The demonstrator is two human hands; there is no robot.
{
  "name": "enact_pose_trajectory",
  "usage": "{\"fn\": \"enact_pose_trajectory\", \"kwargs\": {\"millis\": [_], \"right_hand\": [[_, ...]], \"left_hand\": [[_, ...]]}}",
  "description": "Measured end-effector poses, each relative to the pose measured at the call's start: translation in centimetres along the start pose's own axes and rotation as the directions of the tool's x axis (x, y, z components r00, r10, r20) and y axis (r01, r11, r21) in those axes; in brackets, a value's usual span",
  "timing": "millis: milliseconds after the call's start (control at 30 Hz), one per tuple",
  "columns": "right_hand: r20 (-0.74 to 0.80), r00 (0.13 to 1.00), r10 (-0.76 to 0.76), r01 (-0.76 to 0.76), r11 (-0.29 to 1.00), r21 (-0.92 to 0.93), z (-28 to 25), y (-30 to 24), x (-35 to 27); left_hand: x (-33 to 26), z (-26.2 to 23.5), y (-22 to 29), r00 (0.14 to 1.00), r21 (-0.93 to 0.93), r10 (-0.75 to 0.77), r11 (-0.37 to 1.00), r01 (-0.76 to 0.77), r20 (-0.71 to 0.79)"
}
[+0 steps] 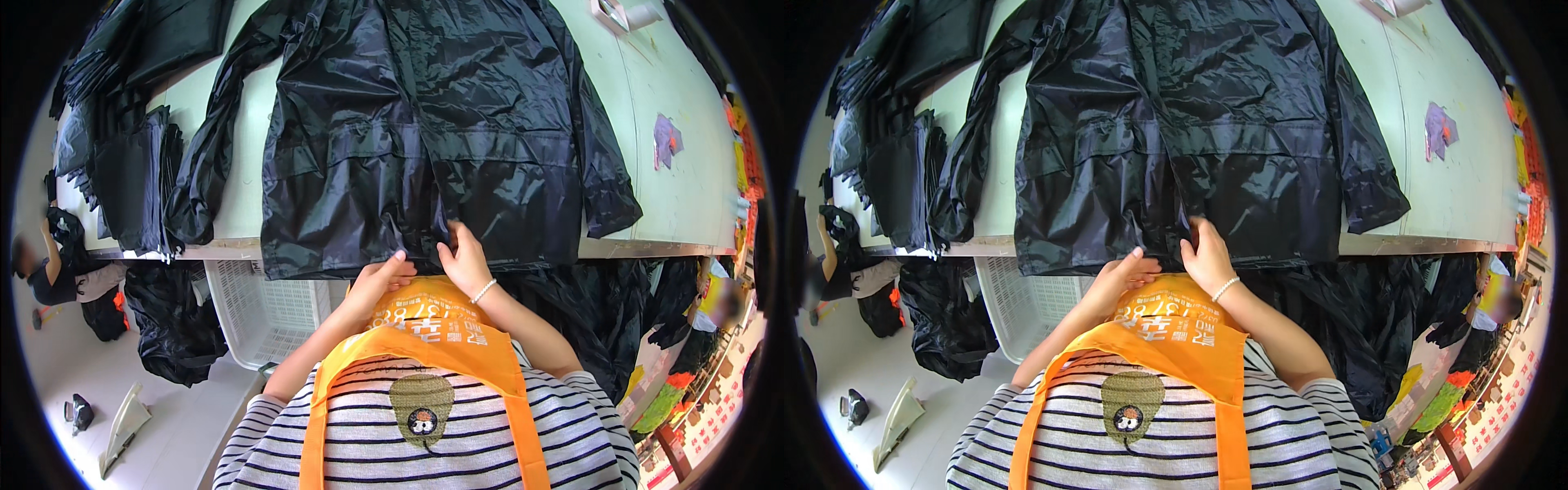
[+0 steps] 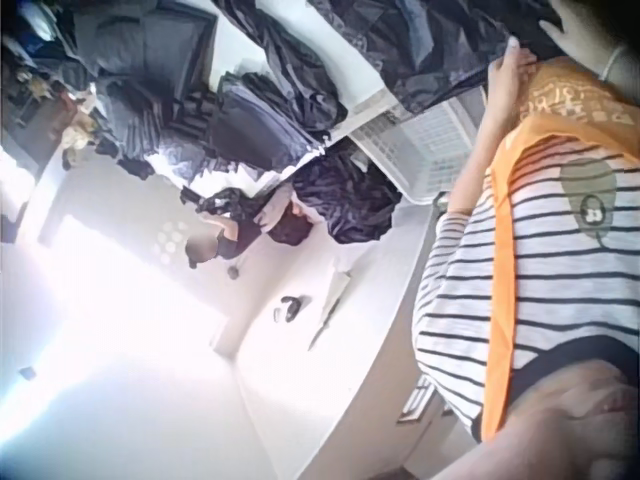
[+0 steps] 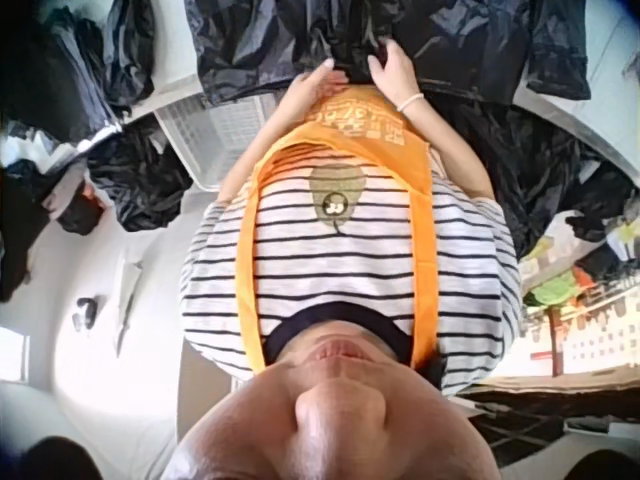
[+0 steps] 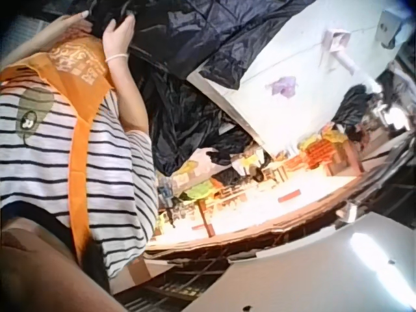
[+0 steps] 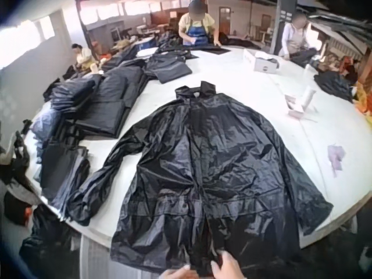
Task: The person folds a black jacket on a table. They smooth the jacket, fold the sleeves inward, fold the body in half, and then fold it again into a compact rectangle. The folded jacket is placed on a stack of similar folded jackets.
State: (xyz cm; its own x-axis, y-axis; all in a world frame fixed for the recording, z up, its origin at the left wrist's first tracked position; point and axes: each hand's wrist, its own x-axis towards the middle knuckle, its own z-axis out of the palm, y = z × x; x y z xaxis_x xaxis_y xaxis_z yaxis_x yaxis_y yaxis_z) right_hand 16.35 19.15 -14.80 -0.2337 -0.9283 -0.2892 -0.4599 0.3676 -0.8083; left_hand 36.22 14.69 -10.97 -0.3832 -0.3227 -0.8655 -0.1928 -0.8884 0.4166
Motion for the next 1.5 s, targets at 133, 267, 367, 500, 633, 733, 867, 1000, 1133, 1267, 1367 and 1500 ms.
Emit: {"fn": "enact_pose_trajectory", "kwargs": {"millis": [133,267,367,500,633,733,867,1000,1133,1267,1367,1500], "right_hand": [[-0.056,0.998,-0.027,0.026,1.0,-0.007,-1.3,1.0,-2.1],[-0.058,0.98,-0.189,0.195,0.975,0.108,-2.2,-0.8,-2.8],[0.031,0.961,-0.275,0.275,0.961,0.017,-2.4,-2.0,-3.7],[-0.009,0.948,-0.319,0.319,0.946,0.056,-1.7,-3.2,-4.0],[-0.057,0.955,-0.29,0.296,0.935,0.195,-0.9,-3.4,-4.2],[-0.142,0.92,-0.366,0.385,0.912,0.143,-0.6,-3.3,-4.1],[-0.175,0.855,-0.488,0.5,0.865,0.03,-0.7,-3.2,-4.4],[-0.154,0.805,-0.573,0.568,0.819,-0.082,-0.4,-2.2,-4.7],[-0.043,0.816,-0.576,0.572,0.816,-0.081,-0.4,-2.5,-5.5],[0.001,0.864,-0.504,0.501,0.86,0.099,-0.4,-2.3,-5.5],[0.046,0.87,-0.492,0.476,0.86,0.185,-0.1,-1.7,-4.6],[0.178,0.859,-0.479,0.443,0.872,0.208,0.2,-1.4,-3.5]], "left_hand": [[3.3,2.3,-2.2,0.988,-0.681,-0.117,0.732,0.02,-0.097],[4.5,4.1,-4.4,0.968,-0.745,0.146,0.618,-0.251,-0.206],[3.6,4.6,-4.7,0.881,-0.572,0.214,0.691,-0.442,-0.423],[0.7,5.4,-4.1,0.771,-0.249,0.406,0.783,-0.57,-0.49],[-0.8,6.6,-4.0,0.666,-0.132,0.513,0.73,-0.67,-0.542],[-0.5,6.9,-4.1,0.663,-0.06,0.486,0.78,-0.623,-0.57],[-0.7,7.0,-4.1,0.743,-0.256,0.386,0.768,-0.587,-0.546],[-0.1,7.8,-4.0,0.839,-0.538,0.251,0.671,-0.51,-0.483],[2.7,4.6,-6.2,0.925,-0.608,0.296,0.697,-0.379,-0.236],[4.4,2.5,-6.7,0.969,-0.659,0.21,0.713,-0.241,-0.126],[3.9,2.6,-6.5,0.98,-0.732,0.176,0.655,-0.185,-0.09],[3.3,2.9,-5.9,0.948,-0.639,0.119,0.713,-0.289,-0.296]]}}
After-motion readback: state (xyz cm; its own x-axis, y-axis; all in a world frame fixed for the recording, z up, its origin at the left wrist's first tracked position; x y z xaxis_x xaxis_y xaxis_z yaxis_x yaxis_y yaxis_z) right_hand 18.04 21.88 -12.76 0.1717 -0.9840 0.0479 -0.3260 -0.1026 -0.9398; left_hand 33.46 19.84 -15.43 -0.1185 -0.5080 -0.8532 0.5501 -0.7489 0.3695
